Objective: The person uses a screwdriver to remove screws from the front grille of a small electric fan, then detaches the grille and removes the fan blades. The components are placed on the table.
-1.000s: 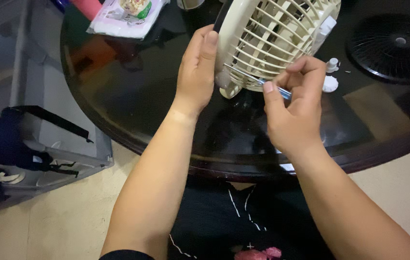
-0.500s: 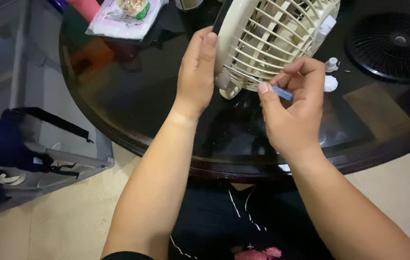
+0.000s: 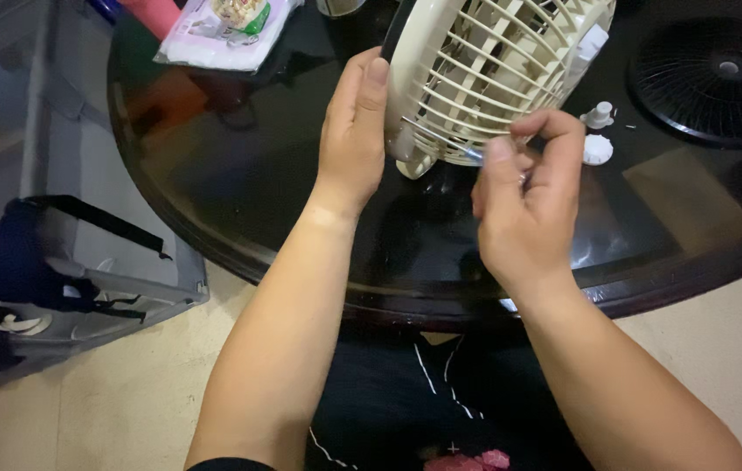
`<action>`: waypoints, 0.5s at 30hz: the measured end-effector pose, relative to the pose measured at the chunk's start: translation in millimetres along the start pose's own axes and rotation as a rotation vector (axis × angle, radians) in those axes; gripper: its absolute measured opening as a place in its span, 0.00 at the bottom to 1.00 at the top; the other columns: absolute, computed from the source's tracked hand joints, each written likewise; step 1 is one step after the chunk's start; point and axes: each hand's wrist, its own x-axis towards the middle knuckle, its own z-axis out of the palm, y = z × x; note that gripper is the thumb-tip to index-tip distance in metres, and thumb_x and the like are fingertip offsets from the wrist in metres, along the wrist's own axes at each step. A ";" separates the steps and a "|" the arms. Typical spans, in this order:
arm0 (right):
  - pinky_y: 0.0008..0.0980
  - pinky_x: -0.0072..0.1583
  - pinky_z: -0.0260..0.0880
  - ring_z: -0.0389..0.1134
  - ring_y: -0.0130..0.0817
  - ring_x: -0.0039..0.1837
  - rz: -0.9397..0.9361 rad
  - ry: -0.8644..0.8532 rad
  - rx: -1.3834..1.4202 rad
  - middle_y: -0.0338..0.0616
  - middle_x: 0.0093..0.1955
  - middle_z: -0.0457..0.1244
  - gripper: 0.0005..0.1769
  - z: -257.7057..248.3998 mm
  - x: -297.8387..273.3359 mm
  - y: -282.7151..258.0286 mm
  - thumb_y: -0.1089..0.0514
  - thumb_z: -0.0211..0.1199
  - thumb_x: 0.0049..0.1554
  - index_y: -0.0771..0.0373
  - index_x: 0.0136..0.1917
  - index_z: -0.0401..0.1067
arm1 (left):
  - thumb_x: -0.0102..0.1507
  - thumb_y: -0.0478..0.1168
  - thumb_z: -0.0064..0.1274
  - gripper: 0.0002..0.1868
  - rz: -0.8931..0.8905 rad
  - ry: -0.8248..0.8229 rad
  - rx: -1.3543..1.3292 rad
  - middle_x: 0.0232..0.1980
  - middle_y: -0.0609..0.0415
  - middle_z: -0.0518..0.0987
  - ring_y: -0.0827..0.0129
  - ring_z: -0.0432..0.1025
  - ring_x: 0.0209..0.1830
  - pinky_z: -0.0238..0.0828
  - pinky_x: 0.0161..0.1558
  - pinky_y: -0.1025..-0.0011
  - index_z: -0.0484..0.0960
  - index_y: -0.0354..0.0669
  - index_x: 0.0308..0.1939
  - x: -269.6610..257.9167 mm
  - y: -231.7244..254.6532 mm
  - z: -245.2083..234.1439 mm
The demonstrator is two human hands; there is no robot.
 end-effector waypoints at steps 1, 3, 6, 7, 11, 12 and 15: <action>0.21 0.38 0.55 0.54 0.21 0.35 0.103 0.037 0.086 0.39 0.38 0.54 0.13 0.6 -0.3 0.3 0.64 0.52 0.71 0.60 0.65 0.52 | 0.77 0.61 0.37 0.30 -0.004 0.002 -0.022 0.57 0.53 0.80 0.72 0.72 0.59 0.68 0.64 0.71 0.74 0.38 0.66 0.2 -0.1 0.1; 0.21 0.38 0.54 0.53 0.21 0.34 0.130 0.043 0.132 0.38 0.37 0.54 0.13 1.3 -0.9 0.4 0.64 0.51 0.71 0.60 0.65 0.52 | 0.76 0.60 0.37 0.30 -0.101 0.018 -0.040 0.51 0.53 0.79 0.71 0.70 0.50 0.67 0.54 0.71 0.75 0.38 0.66 -0.4 -0.1 0.6; 0.20 0.43 0.58 0.57 0.21 0.41 -0.040 -0.027 0.032 0.39 0.46 0.58 0.17 0.5 -2.2 -0.1 0.68 0.53 0.72 0.60 0.67 0.49 | 0.76 0.61 0.38 0.31 -0.083 0.019 -0.053 0.52 0.54 0.79 0.73 0.70 0.52 0.68 0.56 0.73 0.75 0.38 0.66 -0.2 0.3 0.7; 0.21 0.45 0.58 0.56 0.21 0.42 -0.058 -0.037 0.011 0.40 0.46 0.58 0.17 0.2 -2.2 0.0 0.69 0.53 0.71 0.61 0.67 0.49 | 0.76 0.61 0.38 0.31 -0.049 0.014 -0.057 0.54 0.55 0.80 0.74 0.71 0.54 0.69 0.59 0.73 0.75 0.38 0.65 0.0 0.4 1.4; 0.22 0.38 0.53 0.51 0.22 0.34 0.236 0.057 0.215 0.39 0.35 0.53 0.14 1.4 -1.2 0.8 0.63 0.52 0.69 0.61 0.65 0.53 | 0.76 0.61 0.37 0.31 -0.037 0.020 0.000 0.54 0.56 0.81 0.75 0.72 0.55 0.69 0.61 0.74 0.75 0.38 0.65 0.1 2.7 1.3; 0.22 0.43 0.56 0.54 0.23 0.39 0.102 0.033 0.092 0.40 0.40 0.55 0.14 1.8 -0.9 0.6 0.65 0.52 0.70 0.61 0.65 0.52 | 0.76 0.61 0.37 0.30 -0.051 0.023 -0.017 0.54 0.55 0.80 0.75 0.72 0.55 0.69 0.60 0.74 0.75 0.38 0.65 0.0 3.3 1.1; 0.23 0.54 0.61 0.59 0.24 0.49 -0.167 -0.022 -0.164 0.41 0.48 0.59 0.16 1.4 -0.3 -1.1 0.69 0.55 0.72 0.63 0.66 0.51 | 0.76 0.60 0.38 0.30 -0.059 0.027 -0.055 0.55 0.54 0.80 0.73 0.72 0.56 0.69 0.61 0.73 0.76 0.37 0.65 0.0 4.0 1.2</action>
